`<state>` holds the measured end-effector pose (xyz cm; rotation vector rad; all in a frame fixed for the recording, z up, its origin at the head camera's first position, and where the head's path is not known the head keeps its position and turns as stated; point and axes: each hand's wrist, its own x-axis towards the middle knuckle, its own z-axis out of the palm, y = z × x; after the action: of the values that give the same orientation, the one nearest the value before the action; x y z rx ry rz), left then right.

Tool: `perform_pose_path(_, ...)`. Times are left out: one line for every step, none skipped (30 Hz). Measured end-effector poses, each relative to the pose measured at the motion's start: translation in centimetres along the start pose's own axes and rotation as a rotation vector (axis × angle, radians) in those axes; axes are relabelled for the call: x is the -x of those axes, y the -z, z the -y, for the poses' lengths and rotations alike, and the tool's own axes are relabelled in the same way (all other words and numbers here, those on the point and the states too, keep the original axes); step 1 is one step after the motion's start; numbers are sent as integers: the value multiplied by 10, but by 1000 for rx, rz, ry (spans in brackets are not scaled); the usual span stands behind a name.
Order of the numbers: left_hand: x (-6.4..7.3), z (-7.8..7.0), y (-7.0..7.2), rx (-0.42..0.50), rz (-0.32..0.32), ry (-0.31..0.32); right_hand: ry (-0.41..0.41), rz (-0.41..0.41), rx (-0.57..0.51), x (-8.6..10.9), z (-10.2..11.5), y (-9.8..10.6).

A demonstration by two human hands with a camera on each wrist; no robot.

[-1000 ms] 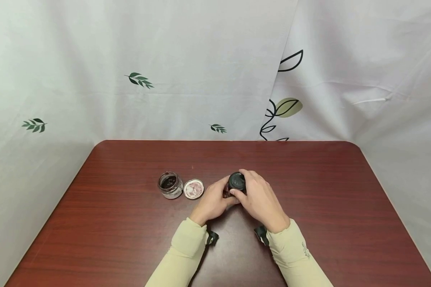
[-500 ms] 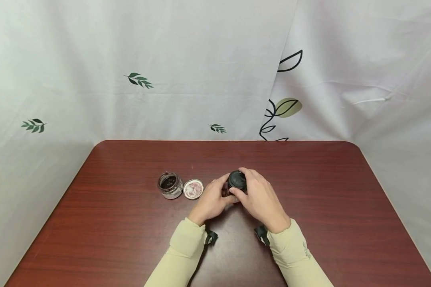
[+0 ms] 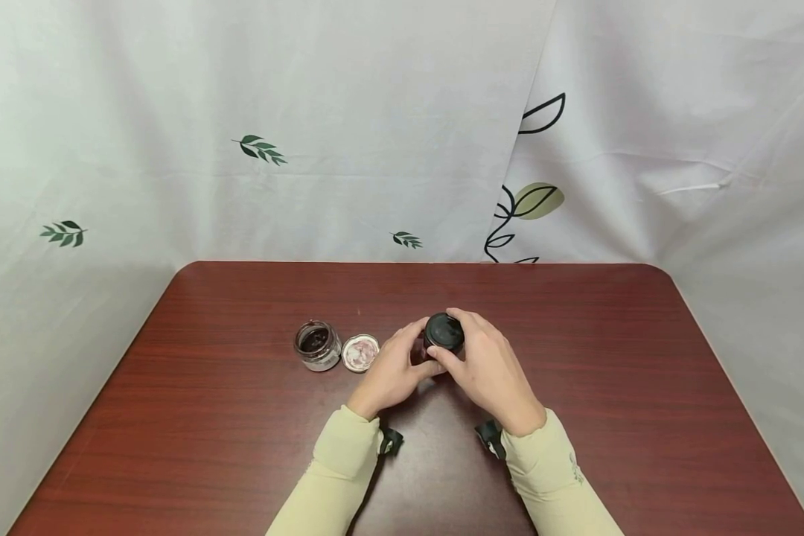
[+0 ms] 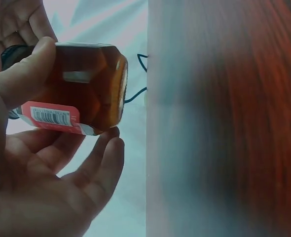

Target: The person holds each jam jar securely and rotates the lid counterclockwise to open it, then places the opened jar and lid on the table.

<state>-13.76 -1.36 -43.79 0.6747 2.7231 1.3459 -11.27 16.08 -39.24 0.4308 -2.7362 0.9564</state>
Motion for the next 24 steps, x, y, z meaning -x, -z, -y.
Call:
perform_pose_path(0, 0, 0, 5, 0, -3, -1, -3, 0, 0, 0, 0)
perform_pose_path(0, 0, 1, 11, -1, -6, -1, -6, 1, 0, 1, 1)
perform_pose_path(-1, 0, 1, 17, -2, -10, -1, -9, 1, 0, 1, 1)
perform_pose_path(-1, 0, 1, 22, -3, -15, -2, -11, -1, 0, 1, 2)
perform_pose_path(-1, 0, 1, 28, -2, -18, -2, -13, -2, 0, 1, 2)
perform_pose_path(-1, 1, 2, 32, -4, -23, -3, -15, -5, 0, 1, 3)
perform_pose_path(-1, 1, 2, 38, -4, -28, -3, -17, -8, 0, 1, 3)
perform_pose_path(-1, 1, 2, 42, -6, -33, -3, -18, -12, 0, 1, 4)
perform_pose_path(0, 1, 2, 47, -8, -37, -2, -19, -17, 0, 1, 4)
perform_pose_path(0, 1, 2, 52, -11, -41, -2, -20, -23, 0, 1, 4)
perform_pose_path(0, 1, 2, 58, -14, -45, 0, -22, -28, 0, 1, 5)
perform_pose_path(0, 1, 2, 66, -18, -51, 2, -24, -33, 0, 1, 5)
perform_pose_path(0, 1, 2, 73, -21, -55, 3, -25, -38, 0, 1, 5)
perform_pose_path(0, 1, 3, 77, -25, -59, 6, -26, -43, 0, 1, 5)
perform_pose_path(0, 1, 3, 82, -27, -62, 10, -29, -48, 0, 1, 6)
perform_pose_path(0, 1, 3, 86, -29, -66, 14, -32, -52, 0, 1, 6)
perform_pose_path(0, 1, 3, 87, -31, -69, 19, -36, -55, 0, 1, 6)
perform_pose_path(0, 1, 4, 84, -32, -73, 24, -39, -59, 0, 0, 6)
perform_pose_path(0, 1, 4, 79, -33, -76, 29, -42, -62, 0, 0, 6)
perform_pose_path(0, 1, 4, 75, -32, -79, 34, -46, -67, 0, 0, 6)
perform_pose_path(0, 1, 4, 72, -31, -83, 39, -49, -69, 0, 0, 7)
perform_pose_path(0, 0, 4, 67, -30, -87, 44, -52, -70, 0, -1, 7)
perform_pose_path(0, 0, 5, 62, -31, -89, 50, -55, -73, 0, -1, 7)
perform_pose_path(0, 0, 5, 60, -30, -92, 55, -55, -76, 0, -1, 7)
